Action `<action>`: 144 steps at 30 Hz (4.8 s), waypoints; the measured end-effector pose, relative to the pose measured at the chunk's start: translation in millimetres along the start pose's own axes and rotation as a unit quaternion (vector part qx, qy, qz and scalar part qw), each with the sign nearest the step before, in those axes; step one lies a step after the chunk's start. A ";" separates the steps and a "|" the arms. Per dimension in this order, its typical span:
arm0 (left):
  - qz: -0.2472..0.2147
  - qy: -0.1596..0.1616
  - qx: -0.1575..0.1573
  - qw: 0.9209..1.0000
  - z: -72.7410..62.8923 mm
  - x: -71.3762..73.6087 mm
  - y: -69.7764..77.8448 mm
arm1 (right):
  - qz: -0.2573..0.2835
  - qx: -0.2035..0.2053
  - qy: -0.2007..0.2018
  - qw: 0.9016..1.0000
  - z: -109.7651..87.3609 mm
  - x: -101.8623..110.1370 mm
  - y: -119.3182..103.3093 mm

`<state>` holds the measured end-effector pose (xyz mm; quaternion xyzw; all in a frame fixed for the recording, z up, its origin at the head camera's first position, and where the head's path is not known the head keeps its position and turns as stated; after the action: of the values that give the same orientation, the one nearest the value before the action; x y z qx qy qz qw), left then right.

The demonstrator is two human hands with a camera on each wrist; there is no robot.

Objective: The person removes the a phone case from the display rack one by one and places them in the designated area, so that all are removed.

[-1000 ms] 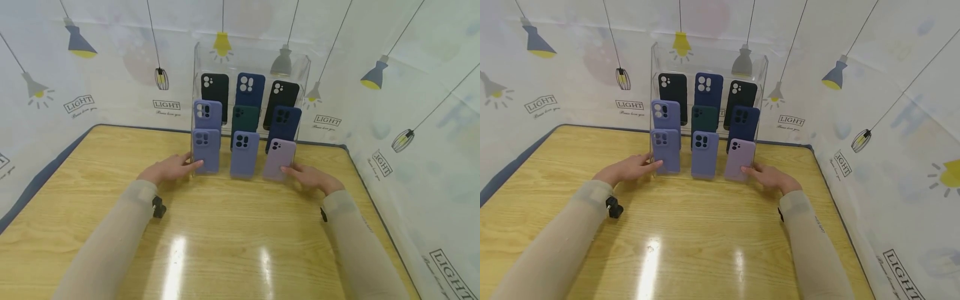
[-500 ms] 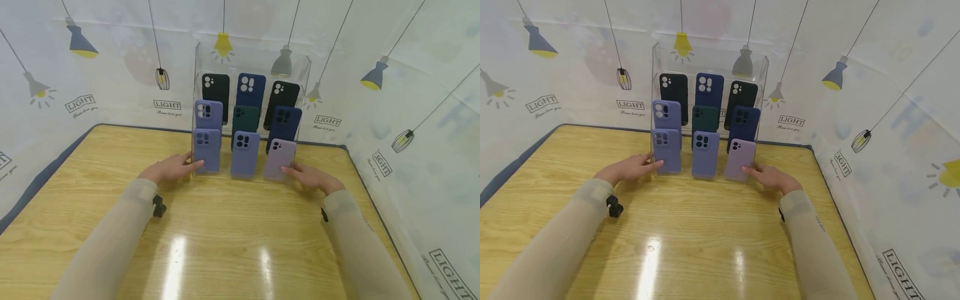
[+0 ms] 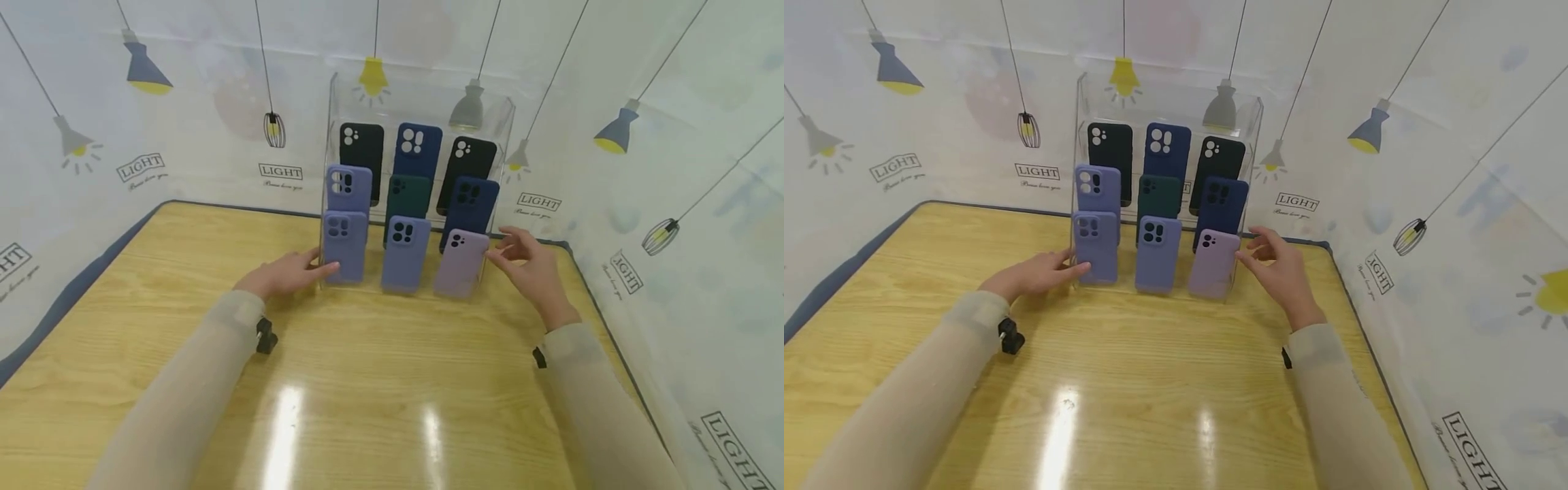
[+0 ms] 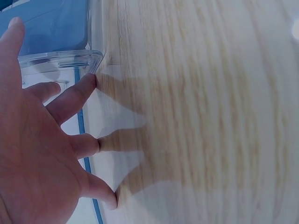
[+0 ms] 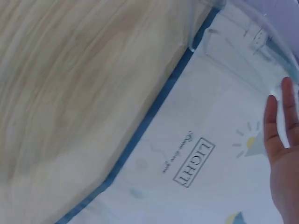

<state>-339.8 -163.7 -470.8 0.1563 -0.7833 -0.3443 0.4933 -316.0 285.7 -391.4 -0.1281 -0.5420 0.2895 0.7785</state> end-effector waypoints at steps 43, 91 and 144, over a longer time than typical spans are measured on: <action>0.014 -0.017 0.011 1.000 5.8 -0.2 -4.5 | -0.076 0.210 0.133 0.966 -9.2 -13.4 -74.6; -0.004 -0.026 0.011 1.000 4.7 2.5 2.1 | 0.282 -0.173 -0.295 0.896 -41.0 -169.4 -165.7; 0.001 -0.033 0.016 0.999 5.1 3.7 5.6 | 0.032 -0.083 -0.267 0.959 25.8 -111.2 -203.7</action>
<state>-345.5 -159.9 -465.9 0.1523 -0.8048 -0.3361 0.4649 -303.3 54.3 -362.6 -0.1277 -0.7481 0.2923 0.5819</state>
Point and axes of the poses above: each hand's wrist, its own z-axis towards the middle knuckle, its own x-axis out of the back of the hand, y = z × x, the point moved 6 cm from there along z, towards the middle knuckle, and after that the axes turned 10 degrees about -z, right-handed, at the moved point
